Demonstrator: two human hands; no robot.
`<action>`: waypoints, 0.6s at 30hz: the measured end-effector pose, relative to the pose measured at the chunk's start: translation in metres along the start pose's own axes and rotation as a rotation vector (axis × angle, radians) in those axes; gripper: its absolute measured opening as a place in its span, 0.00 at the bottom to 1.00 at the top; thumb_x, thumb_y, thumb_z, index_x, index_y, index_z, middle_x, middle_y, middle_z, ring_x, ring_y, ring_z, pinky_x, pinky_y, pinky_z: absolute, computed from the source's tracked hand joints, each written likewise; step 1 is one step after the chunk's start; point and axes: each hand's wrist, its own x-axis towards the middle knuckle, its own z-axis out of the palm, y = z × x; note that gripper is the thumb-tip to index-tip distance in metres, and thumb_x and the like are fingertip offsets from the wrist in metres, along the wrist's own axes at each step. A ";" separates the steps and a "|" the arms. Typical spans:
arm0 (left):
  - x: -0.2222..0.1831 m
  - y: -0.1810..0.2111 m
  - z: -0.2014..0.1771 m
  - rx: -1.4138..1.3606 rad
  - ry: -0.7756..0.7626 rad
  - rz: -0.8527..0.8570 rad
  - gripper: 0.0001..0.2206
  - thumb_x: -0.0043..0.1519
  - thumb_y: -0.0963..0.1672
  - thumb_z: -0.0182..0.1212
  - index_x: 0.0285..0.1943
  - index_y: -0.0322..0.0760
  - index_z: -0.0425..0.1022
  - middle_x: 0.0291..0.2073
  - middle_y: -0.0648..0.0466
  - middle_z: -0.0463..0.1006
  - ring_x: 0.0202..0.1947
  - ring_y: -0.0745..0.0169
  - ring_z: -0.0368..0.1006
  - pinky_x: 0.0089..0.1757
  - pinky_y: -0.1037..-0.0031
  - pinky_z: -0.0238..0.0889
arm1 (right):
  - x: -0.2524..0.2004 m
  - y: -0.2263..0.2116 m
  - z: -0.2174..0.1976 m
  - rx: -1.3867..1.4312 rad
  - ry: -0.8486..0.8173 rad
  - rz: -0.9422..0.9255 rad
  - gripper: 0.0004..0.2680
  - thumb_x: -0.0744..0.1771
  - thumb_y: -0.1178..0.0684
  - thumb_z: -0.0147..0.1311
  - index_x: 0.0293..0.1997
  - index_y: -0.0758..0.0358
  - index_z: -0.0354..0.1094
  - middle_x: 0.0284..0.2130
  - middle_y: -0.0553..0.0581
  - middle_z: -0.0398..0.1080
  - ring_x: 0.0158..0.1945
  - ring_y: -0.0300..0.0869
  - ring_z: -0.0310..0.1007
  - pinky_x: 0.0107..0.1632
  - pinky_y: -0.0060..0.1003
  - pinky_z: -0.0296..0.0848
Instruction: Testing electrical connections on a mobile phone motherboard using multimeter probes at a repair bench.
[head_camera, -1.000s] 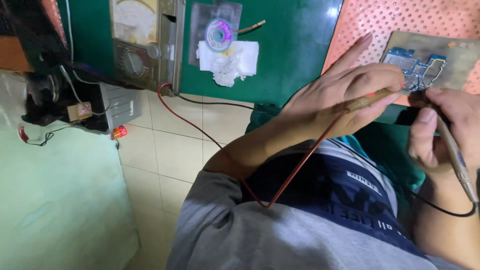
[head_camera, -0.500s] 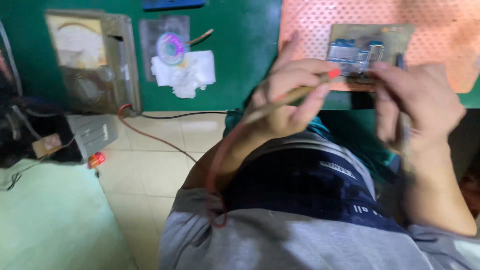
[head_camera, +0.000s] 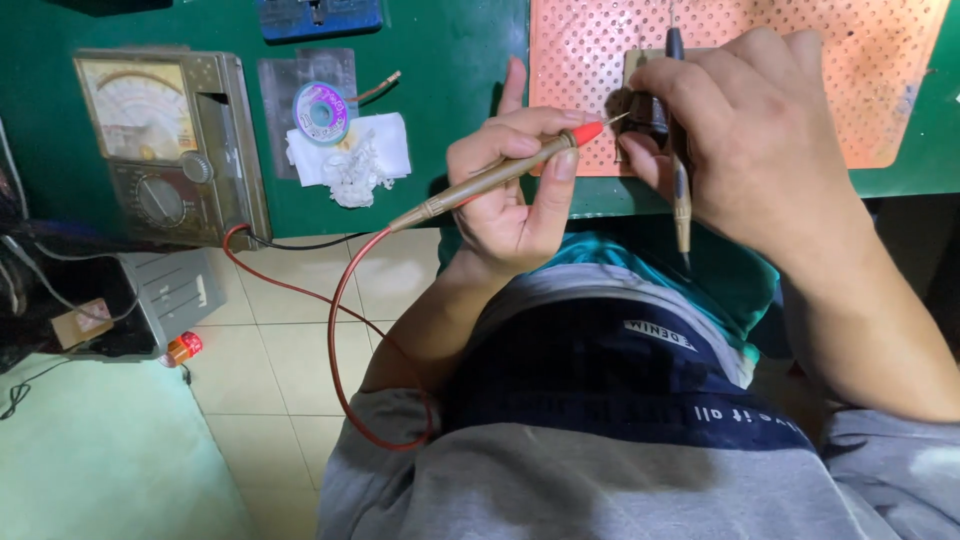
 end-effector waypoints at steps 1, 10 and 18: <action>-0.001 -0.002 0.000 -0.004 -0.002 0.002 0.08 0.57 0.37 0.46 0.40 0.38 0.51 0.30 0.42 0.68 0.35 0.56 0.69 0.58 0.48 0.44 | 0.000 0.001 0.000 -0.004 0.001 0.003 0.12 0.69 0.44 0.47 0.47 0.63 0.65 0.32 0.51 0.67 0.35 0.47 0.59 0.39 0.40 0.51; -0.002 -0.003 0.001 -0.055 0.047 0.000 0.08 0.57 0.37 0.45 0.40 0.38 0.52 0.30 0.43 0.66 0.35 0.57 0.69 0.58 0.47 0.43 | -0.001 -0.005 -0.017 0.339 -0.094 0.146 0.09 0.64 0.62 0.54 0.47 0.67 0.61 0.33 0.60 0.66 0.37 0.54 0.65 0.40 0.43 0.62; -0.003 -0.004 0.002 -0.098 0.066 -0.018 0.09 0.56 0.37 0.46 0.40 0.39 0.52 0.29 0.44 0.66 0.34 0.57 0.69 0.58 0.48 0.43 | -0.037 -0.007 -0.033 0.393 -0.039 0.252 0.05 0.64 0.53 0.59 0.33 0.58 0.67 0.27 0.52 0.67 0.30 0.41 0.66 0.29 0.29 0.54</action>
